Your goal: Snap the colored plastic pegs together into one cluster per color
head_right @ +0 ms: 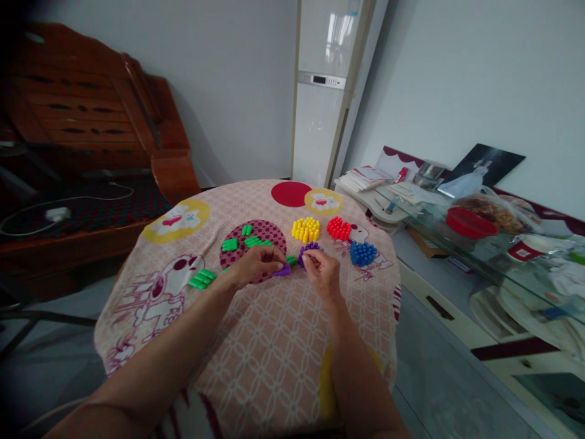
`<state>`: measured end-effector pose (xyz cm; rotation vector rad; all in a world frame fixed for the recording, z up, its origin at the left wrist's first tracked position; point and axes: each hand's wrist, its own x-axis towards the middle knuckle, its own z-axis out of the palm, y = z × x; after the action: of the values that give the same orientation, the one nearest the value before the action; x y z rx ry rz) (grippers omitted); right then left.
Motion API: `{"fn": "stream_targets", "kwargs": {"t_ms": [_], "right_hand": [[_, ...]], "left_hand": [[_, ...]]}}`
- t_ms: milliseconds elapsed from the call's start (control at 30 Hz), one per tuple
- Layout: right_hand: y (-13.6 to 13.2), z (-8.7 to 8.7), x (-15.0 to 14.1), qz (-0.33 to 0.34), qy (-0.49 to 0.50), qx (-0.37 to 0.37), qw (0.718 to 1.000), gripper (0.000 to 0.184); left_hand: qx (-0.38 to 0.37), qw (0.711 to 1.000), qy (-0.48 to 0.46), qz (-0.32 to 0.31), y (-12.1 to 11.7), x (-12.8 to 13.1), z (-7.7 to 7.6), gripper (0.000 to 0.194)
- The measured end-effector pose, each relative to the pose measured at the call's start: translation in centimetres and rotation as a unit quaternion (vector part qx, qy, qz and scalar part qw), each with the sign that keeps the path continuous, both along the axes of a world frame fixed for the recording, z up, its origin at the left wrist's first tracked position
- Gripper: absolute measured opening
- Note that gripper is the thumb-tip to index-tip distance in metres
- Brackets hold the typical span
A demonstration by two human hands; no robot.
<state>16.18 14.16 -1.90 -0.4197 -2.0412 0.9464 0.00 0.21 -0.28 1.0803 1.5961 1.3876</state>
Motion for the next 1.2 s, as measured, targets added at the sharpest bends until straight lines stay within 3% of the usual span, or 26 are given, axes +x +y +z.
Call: {"fn": "stream_targets", "kwargs": {"t_ms": [133, 267, 500, 633, 733, 833, 967, 1067, 1200], "right_hand": [[-1.1, -0.1, -0.8, 0.046, -0.021, 0.019, 0.999, 0.030], [-1.5, -0.6, -1.5, 0.061, -0.025, 0.043, 0.997, 0.034], [-1.9, -0.5, -1.8, 0.008, -0.047, 0.267, 0.962, 0.024], [-2.5, -0.5, -1.9, -0.027, -0.054, 0.327, 0.943, 0.023], [-2.1, -0.5, -1.8, -0.049, -0.031, 0.290, 0.955, 0.024], [-0.3, -0.7, -1.1, -0.119, 0.020, 0.172, 0.978, 0.029], [3.6, -1.4, 0.4, -0.226, 0.060, 0.040, 0.971, 0.039], [5.6, -2.1, 1.0, -0.262, 0.023, 0.017, 0.965, 0.041], [6.2, -2.9, 0.7, -0.255, -0.055, 0.035, 0.965, 0.039]], "left_hand": [[0.052, 0.995, -0.039, 0.073, 0.2, 0.0, -0.4, 0.025], [0.112, 0.985, -0.081, 0.099, 0.6, 0.3, -0.8, 0.032], [0.110, 0.983, -0.037, 0.142, 0.9, 0.8, -1.1, 0.029], [0.121, 0.982, -0.027, 0.142, 0.9, 1.5, -0.7, 0.029], [0.134, 0.981, -0.060, 0.130, 0.8, 2.0, -0.2, 0.029], [0.144, 0.978, -0.073, 0.135, 0.9, 1.8, -0.1, 0.032], [0.144, 0.972, -0.073, 0.170, 0.9, 0.6, -0.6, 0.029], [0.137, 0.968, -0.072, 0.200, 0.8, -0.4, -0.9, 0.029], [0.136, 0.964, -0.068, 0.218, 0.5, -1.1, -0.8, 0.028]]}}
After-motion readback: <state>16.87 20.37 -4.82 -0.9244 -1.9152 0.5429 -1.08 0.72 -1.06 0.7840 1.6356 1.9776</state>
